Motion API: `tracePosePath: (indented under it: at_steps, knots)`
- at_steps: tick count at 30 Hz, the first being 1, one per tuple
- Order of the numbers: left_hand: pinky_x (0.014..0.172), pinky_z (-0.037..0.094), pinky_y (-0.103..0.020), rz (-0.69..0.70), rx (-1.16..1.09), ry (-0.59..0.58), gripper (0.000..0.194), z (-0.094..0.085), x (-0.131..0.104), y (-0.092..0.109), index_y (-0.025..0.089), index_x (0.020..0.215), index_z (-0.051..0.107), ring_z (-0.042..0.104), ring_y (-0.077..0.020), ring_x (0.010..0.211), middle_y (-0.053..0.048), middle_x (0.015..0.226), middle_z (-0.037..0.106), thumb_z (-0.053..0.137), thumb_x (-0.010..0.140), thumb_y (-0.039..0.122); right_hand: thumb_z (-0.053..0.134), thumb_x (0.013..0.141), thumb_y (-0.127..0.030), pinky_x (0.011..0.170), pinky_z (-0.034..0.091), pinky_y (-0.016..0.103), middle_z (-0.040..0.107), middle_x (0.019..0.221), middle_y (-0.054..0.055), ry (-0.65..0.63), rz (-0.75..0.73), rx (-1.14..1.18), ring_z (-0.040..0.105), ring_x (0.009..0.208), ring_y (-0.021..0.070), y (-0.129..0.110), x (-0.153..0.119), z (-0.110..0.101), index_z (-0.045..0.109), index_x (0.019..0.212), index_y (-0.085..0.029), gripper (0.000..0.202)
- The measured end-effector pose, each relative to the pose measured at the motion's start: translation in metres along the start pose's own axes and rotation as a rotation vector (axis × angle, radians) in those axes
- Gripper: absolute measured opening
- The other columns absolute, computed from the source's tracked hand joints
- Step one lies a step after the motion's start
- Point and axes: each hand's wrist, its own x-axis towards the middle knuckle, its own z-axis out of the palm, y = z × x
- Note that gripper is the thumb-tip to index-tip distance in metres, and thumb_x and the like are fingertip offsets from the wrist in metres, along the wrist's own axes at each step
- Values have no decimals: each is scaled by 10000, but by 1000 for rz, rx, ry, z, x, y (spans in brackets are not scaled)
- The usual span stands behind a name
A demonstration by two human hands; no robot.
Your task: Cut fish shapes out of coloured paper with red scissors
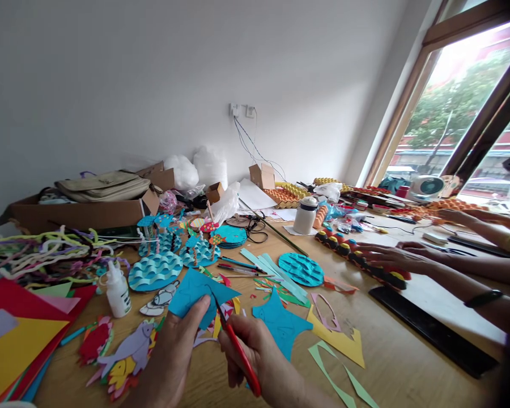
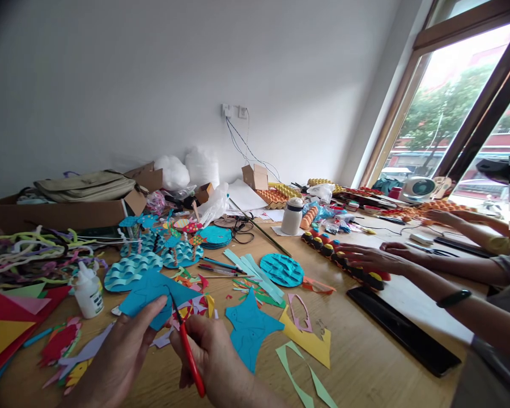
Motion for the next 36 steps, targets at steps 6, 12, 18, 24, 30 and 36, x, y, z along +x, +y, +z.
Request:
tracePosePath:
  at_steps: [6,12,18,24,30,36]
  knots:
    - [814,465,-303,14,-6,-66,117,-2,-3,-5,214,786,664,602,-191,850,14,906,680,651,720,310,502,703,-577,344,345,145,366,450,-76,5,-18,4,434,357,56,-4,-1,-1,403,604,-175,426]
    - [818,450,-270,-9,-68,-52,86,-1,-4,-2,242,800,650,583,-146,778,58,809,649,665,725,281,481,771,-493,326,324,122,358,436,-83,-9,-41,-13,417,338,44,1,-1,-2,392,602,-174,372]
    - [807,449,-241,-50,-109,-77,66,0,-6,-1,258,803,656,559,-110,740,86,830,637,658,738,266,471,790,-473,318,329,119,371,448,-81,2,-32,-49,425,329,45,5,0,-3,399,621,-176,349]
    - [763,478,-283,0,-88,-46,110,2,-6,0,208,782,673,602,-159,706,32,784,669,678,698,278,462,783,-481,312,317,122,376,442,-77,11,-55,-59,426,329,51,5,0,-3,414,629,-176,345]
    - [747,492,-301,8,-56,17,200,6,-8,1,212,858,685,636,-192,719,3,813,704,681,676,297,479,749,-517,328,328,129,394,430,-74,17,-13,-13,427,333,53,2,0,1,420,638,-172,366]
    - [766,495,-323,4,-40,54,299,4,-9,-5,204,949,668,644,-217,780,-19,876,704,686,665,293,483,723,-592,334,330,128,402,402,-70,23,-2,15,425,331,53,1,0,2,426,637,-167,437]
